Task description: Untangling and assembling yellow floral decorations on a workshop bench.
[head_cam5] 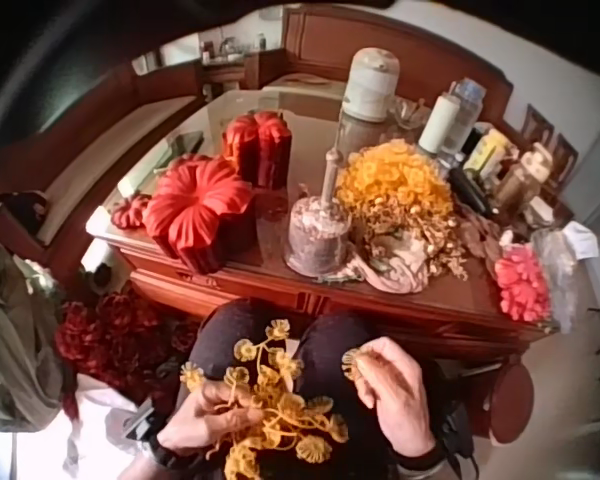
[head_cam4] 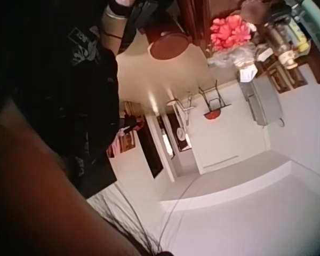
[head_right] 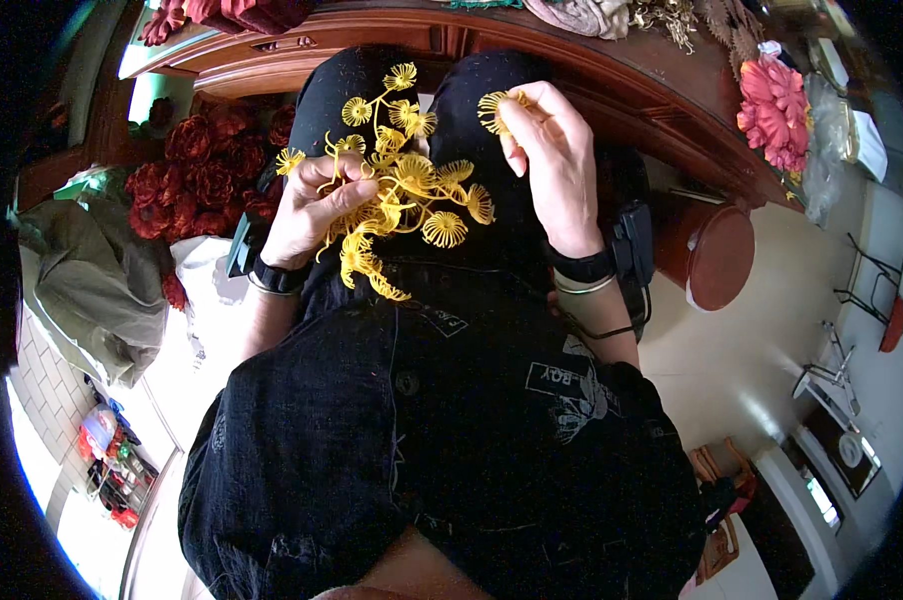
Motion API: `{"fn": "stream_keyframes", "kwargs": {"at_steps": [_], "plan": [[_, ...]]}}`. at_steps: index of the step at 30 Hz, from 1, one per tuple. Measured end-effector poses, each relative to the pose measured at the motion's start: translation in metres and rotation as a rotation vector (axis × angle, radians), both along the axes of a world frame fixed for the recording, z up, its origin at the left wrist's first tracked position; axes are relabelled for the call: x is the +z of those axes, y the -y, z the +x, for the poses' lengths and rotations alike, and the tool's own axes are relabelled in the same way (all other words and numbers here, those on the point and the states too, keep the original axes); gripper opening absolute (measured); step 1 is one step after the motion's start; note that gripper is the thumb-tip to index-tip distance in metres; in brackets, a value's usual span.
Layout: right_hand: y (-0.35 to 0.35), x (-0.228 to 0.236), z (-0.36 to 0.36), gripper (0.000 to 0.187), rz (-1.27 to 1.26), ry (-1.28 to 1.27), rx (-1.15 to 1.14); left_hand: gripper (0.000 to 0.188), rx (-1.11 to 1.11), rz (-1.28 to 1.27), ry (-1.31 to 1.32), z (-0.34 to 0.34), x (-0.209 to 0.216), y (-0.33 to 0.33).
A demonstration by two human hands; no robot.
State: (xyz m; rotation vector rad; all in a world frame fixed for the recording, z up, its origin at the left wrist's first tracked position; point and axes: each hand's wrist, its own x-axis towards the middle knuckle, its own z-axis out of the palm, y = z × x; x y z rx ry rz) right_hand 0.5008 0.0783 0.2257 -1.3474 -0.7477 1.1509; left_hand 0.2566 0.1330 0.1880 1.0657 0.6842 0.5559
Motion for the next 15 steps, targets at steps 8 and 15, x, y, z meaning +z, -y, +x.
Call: {"fn": "stream_keyframes", "kwargs": {"at_steps": [8,15], "plan": [[-0.004,-0.029,0.016,0.018,0.039,0.06,0.459,0.021,-0.082,0.232,-0.003,0.004,0.003,-0.005],[-0.017,-0.027,0.015,0.069,-0.037,0.175,0.784,0.018,-0.073,0.258,-0.022,0.006,-0.003,-0.003]]}}
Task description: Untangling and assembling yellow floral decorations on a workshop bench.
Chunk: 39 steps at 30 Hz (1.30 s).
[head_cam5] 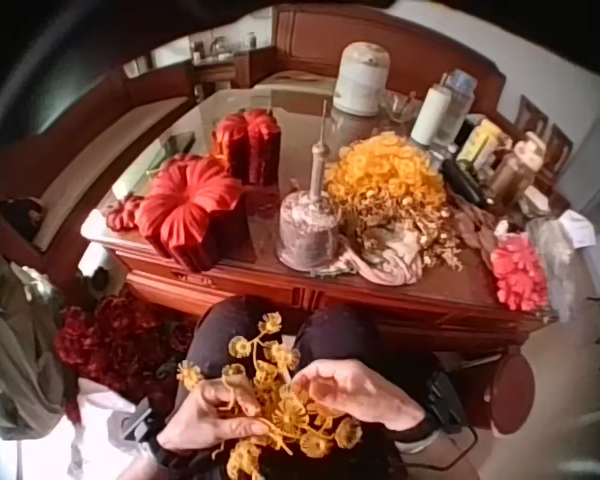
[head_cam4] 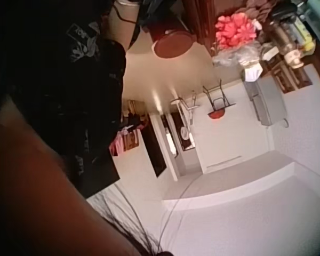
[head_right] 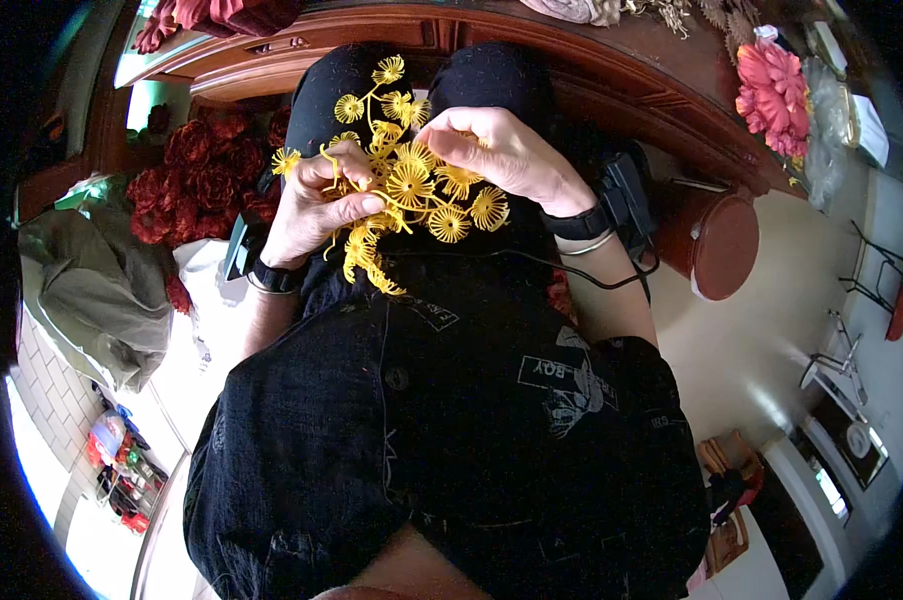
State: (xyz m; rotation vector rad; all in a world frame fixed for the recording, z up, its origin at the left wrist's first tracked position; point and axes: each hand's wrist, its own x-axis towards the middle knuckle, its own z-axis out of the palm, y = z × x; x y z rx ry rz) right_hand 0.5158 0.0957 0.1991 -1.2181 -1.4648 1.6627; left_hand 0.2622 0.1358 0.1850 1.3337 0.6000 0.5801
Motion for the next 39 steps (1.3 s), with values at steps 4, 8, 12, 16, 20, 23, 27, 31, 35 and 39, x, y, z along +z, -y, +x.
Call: {"fn": "stream_keyframes", "kwargs": {"at_steps": [4,8,12,16,20,23,27,31,35,39], "plan": [[-0.004,-0.001,-0.009,0.043,0.125,-0.065,0.124,0.016,0.007,0.019,-0.01,0.003,0.002,0.002],[-0.006,0.004,-0.009,0.017,0.046,0.02,0.148,0.019,0.021,0.088,-0.109,0.002,-0.001,0.001],[-0.002,0.007,-0.016,0.01,0.053,-0.012,0.002,0.038,-0.043,0.061,-0.143,0.011,0.014,0.0],[0.001,0.004,-0.025,0.018,0.204,0.116,-0.109,0.044,-0.071,-0.196,-0.26,0.023,0.014,0.002],[0.005,0.002,-0.032,0.019,0.203,0.055,-0.264,0.029,0.036,-0.47,-0.065,0.033,0.012,0.01],[0.009,-0.004,-0.038,0.019,0.192,-0.006,-0.323,0.021,0.012,-0.56,-0.068,0.03,0.011,0.009],[0.011,-0.003,-0.043,0.022,0.2,-0.001,-0.397,0.013,0.055,-0.695,-0.028,0.029,0.013,0.008],[0.009,-0.01,-0.025,0.019,0.16,-0.053,-0.69,0.01,-0.064,-0.555,-0.087,0.021,0.016,0.007],[0.005,0.0,0.014,0.017,0.114,-0.168,-0.841,0.01,0.092,-0.631,0.01,0.008,0.01,0.016],[0.012,0.002,0.001,0.016,-0.02,-0.171,-0.535,0.005,0.187,-0.561,0.088,0.009,0.021,0.006]]}}
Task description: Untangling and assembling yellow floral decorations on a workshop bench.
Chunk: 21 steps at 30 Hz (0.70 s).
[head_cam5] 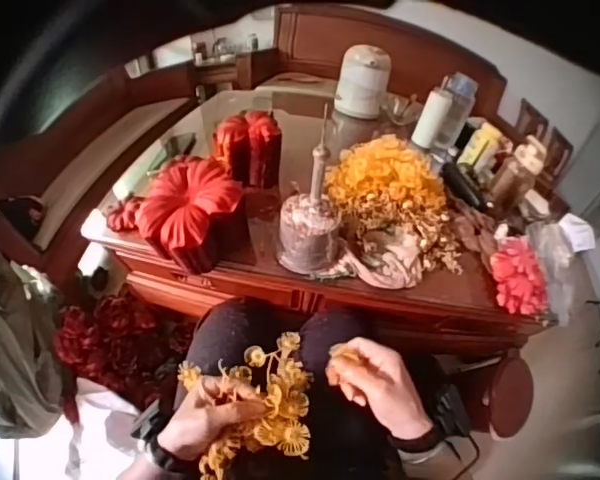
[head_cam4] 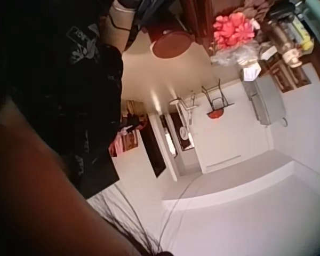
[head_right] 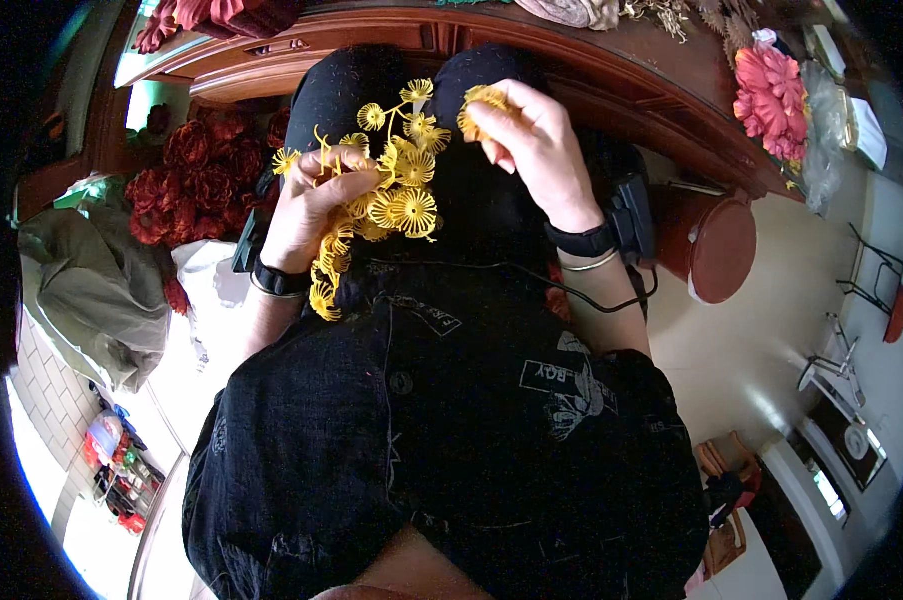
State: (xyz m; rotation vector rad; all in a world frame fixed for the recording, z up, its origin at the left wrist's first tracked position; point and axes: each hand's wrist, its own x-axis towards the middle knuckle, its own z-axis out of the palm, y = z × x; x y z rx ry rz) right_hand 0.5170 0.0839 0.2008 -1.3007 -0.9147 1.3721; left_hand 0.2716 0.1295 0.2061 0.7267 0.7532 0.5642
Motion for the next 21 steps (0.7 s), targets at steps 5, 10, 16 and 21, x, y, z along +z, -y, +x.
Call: {"fn": "stream_keyframes", "kwargs": {"at_steps": [5,10,16,21], "plan": [[0.001,-0.002,-0.021,0.021,-0.024,0.056,0.246,0.005,-0.055,0.097,-0.083,0.003,0.002,-0.001],[0.004,0.001,-0.028,0.028,0.001,-0.003,0.277,0.003,-0.057,0.15,-0.122,0.006,0.001,0.0],[0.005,-0.01,-0.042,0.037,0.336,0.285,0.165,0.004,-0.092,0.219,-0.143,0.005,-0.008,-0.001],[0.002,-0.003,-0.046,0.023,0.125,0.176,0.209,0.006,-0.124,0.236,-0.182,0.008,-0.006,-0.001]]}}
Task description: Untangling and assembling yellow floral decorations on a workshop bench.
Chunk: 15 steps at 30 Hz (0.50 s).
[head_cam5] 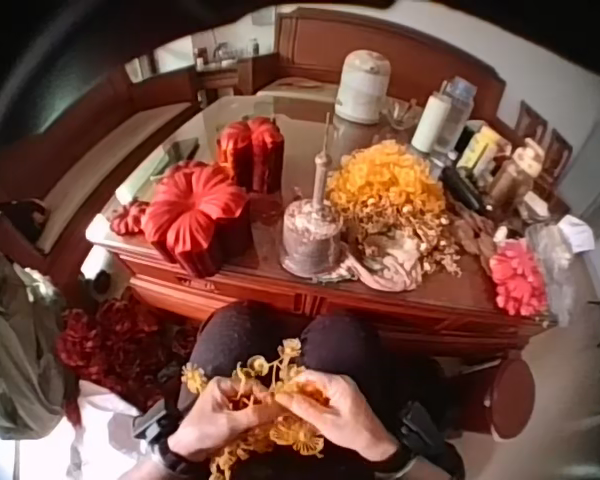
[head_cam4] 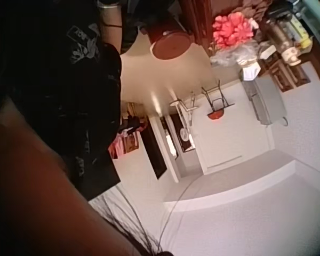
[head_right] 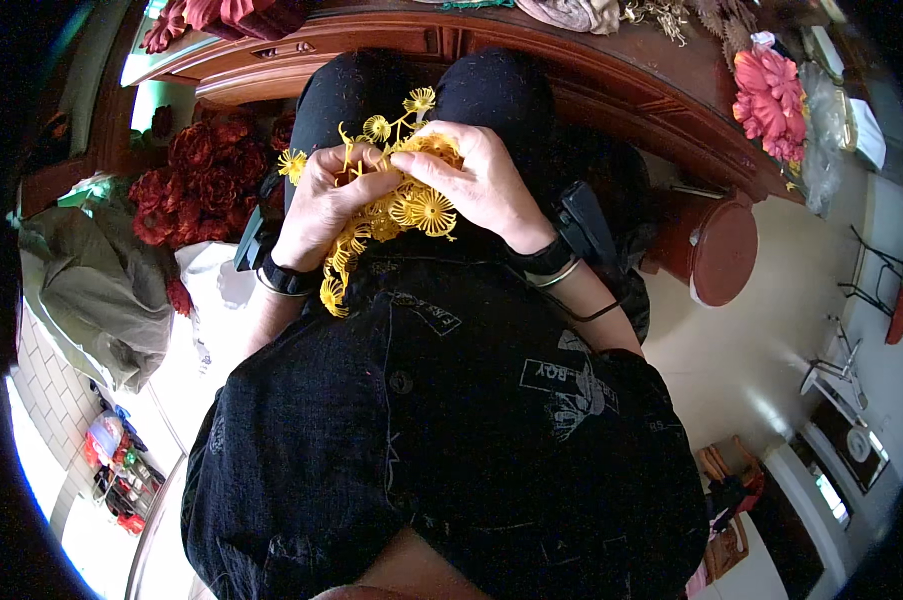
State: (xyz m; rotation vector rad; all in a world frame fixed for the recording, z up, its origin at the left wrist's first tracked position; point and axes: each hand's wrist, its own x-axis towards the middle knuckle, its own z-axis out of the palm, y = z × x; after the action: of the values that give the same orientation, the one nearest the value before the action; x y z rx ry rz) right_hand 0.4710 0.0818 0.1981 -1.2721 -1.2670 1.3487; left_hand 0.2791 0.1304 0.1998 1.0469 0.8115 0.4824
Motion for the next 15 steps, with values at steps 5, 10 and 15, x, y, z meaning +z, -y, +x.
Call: {"fn": "stream_keyframes", "kwargs": {"at_steps": [5,10,15], "plan": [[-0.001,-0.002,-0.002,0.023,0.1,0.089,-0.065,0.015,-0.123,-0.115,-0.019,0.002,0.014,-0.006],[0.001,-0.005,-0.007,0.025,0.079,0.137,-0.077,0.018,-0.15,-0.004,-0.029,0.008,0.007,0.0],[0.007,-0.005,-0.007,0.021,-0.113,-0.243,-0.092,0.012,-0.113,-0.169,0.016,0.007,0.008,0.002]]}}
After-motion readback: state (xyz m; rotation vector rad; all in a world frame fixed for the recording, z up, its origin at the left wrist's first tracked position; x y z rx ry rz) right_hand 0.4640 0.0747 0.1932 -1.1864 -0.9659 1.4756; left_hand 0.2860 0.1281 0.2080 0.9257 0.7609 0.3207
